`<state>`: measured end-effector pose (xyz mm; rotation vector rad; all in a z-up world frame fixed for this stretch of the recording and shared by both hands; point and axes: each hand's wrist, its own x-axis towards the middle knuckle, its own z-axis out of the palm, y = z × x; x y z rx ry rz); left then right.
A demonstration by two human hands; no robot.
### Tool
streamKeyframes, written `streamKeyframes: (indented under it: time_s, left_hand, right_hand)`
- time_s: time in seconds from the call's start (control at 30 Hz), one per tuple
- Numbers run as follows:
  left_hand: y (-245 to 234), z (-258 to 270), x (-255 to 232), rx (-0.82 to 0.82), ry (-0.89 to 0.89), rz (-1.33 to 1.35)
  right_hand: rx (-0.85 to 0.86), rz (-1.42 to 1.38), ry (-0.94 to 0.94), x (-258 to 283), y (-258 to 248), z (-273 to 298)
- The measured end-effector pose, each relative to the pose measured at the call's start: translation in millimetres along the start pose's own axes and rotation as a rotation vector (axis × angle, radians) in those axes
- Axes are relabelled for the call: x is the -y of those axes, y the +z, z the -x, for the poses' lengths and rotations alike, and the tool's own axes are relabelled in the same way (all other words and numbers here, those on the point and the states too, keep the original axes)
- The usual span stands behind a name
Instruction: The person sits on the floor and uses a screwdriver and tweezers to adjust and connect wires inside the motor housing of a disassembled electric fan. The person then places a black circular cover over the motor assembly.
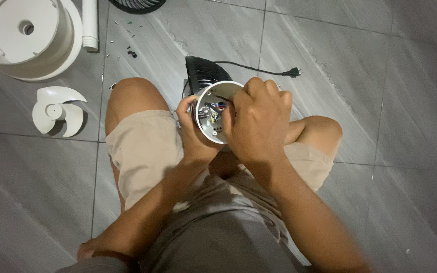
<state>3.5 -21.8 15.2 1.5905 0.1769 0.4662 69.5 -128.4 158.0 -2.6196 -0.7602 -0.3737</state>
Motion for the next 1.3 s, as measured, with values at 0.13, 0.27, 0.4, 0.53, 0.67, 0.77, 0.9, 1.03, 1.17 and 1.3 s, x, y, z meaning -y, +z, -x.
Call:
streamKeyframes:
  time_s: [0.13,0.27,0.4,0.53,0.67,0.77,0.9,1.03,1.17,1.3]
  left_hand:
    - [-1.4,-0.8,-3.6,-0.034,0.057,-0.079]
    - [-2.2,-1.3,-3.8,-0.019,0.054,-0.058]
    - [-5.0,-2.5,-2.3,0.009,0.044,-0.124]
    - [-3.4,-2.2,-0.3,-0.025,0.080,-0.040]
    - [-7.5,-1.2,5.6,-0.043,0.016,-0.149]
    - [-10.7,-0.4,10.4,0.010,0.047,0.060]
    - [-6.3,4.6,13.1,0.008,-0.022,0.303]
    - [-15.9,2.4,19.6,-0.013,0.157,-0.171]
    - [-25.3,5.5,22.4,0.035,0.137,-0.295]
    - [-29.8,6.8,20.4,0.153,0.108,-0.279]
  right_hand:
    - [0.001,-0.002,0.004,0.2,-0.1,-0.2]
    - [0.011,0.000,0.016,0.7,-0.6,-1.2]
    - [0.005,-0.014,0.022,2.6,-5.7,-2.5]
    - [-0.043,-0.061,0.023,-1.9,-20.5,1.8]
    - [-0.170,-0.388,0.194,-36.0,-47.1,13.4]
    - [-0.240,-0.622,0.306,-79.2,-51.5,15.8]
    - [-0.338,-0.966,0.540,-137.1,-36.1,34.4]
    - [-0.305,-0.797,0.656,-179.6,16.2,61.6]
    - [-0.105,-0.557,0.670,-195.4,103.4,75.3]
    - [-0.023,-0.450,0.664,-196.7,168.5,83.6]
